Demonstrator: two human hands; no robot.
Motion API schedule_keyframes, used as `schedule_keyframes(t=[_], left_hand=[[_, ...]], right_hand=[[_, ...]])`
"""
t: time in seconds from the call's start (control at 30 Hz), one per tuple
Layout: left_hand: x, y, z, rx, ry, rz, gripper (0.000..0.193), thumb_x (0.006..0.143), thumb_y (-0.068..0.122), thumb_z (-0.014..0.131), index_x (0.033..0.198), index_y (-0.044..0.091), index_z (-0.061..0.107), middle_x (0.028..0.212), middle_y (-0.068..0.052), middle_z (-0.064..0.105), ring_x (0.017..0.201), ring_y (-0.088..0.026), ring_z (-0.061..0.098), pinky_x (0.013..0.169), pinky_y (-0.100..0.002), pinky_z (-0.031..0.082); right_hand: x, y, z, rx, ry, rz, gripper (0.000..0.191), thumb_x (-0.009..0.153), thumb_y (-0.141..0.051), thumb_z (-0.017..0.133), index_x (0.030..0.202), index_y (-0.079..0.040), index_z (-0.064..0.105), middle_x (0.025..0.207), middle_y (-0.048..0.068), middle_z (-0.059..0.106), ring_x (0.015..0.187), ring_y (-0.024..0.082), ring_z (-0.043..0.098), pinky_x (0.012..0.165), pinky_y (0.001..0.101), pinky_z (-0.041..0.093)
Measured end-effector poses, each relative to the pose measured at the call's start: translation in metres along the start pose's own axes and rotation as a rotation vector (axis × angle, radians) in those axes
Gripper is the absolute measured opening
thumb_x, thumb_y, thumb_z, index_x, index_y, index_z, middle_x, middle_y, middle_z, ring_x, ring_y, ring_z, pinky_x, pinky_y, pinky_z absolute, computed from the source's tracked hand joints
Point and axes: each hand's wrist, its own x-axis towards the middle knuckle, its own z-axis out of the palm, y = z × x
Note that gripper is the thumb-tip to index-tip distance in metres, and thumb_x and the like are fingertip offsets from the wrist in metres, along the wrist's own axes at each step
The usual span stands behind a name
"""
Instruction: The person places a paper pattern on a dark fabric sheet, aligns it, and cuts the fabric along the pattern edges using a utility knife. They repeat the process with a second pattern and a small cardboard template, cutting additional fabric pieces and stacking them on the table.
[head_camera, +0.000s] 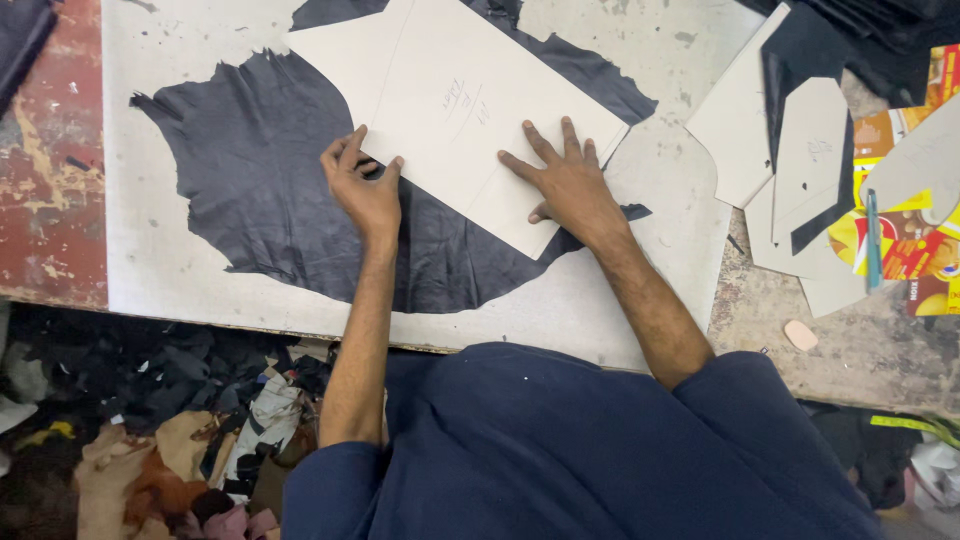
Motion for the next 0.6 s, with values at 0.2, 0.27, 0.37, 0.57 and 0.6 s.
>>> schedule_keyframes(t=[0.2,0.27,0.37,0.57,0.6], left_hand=[[-0.002,-0.013,0.000,-0.201,0.116,-0.096,0.050,0.082,-0.010,0.081,0.129,-0.005,0.066,0.123,-0.012,0.059,0.087,-0.010,0.067,0.071,-0.022,0.061],[0.002,-0.010,0.001,-0.146,0.091,-0.066,0.048,0.082,-0.009,0.081,0.128,-0.005,0.067,0.123,-0.012,0.062,0.082,-0.009,0.064,0.068,-0.022,0.058],[0.008,-0.003,0.002,-0.014,0.041,-0.028,0.045,0.082,-0.007,0.081,0.126,-0.004,0.071,0.118,-0.010,0.068,0.074,-0.008,0.058,0.062,-0.021,0.054],[0.016,0.008,-0.001,0.078,-0.026,0.031,0.043,0.080,-0.006,0.082,0.122,-0.003,0.073,0.116,-0.010,0.070,0.071,-0.008,0.056,0.062,-0.024,0.051],[0.018,0.010,-0.001,0.077,-0.032,0.030,0.044,0.079,-0.007,0.082,0.122,-0.003,0.073,0.115,-0.010,0.070,0.071,-0.009,0.056,0.063,-0.024,0.051]], right_hand=[[-0.009,0.001,0.002,-0.008,0.004,-0.032,0.110,0.057,-0.028,0.092,0.153,-0.043,0.041,0.168,0.001,0.022,0.151,0.047,0.018,0.115,0.0693,0.029],[-0.012,0.000,0.002,-0.001,0.008,-0.025,0.109,0.058,-0.028,0.092,0.153,-0.043,0.041,0.168,0.001,0.022,0.151,0.047,0.018,0.115,0.0693,0.030],[-0.013,-0.001,0.002,0.004,0.008,-0.016,0.109,0.058,-0.030,0.091,0.154,-0.042,0.041,0.168,0.002,0.022,0.150,0.048,0.018,0.115,0.0696,0.030],[-0.013,-0.003,0.001,-0.005,-0.001,0.007,0.109,0.058,-0.029,0.091,0.153,-0.043,0.040,0.168,0.003,0.020,0.150,0.047,0.017,0.115,0.0693,0.029],[-0.013,-0.003,0.000,0.002,-0.005,0.009,0.108,0.058,-0.029,0.091,0.153,-0.043,0.040,0.168,0.003,0.020,0.150,0.047,0.016,0.115,0.0693,0.029]])
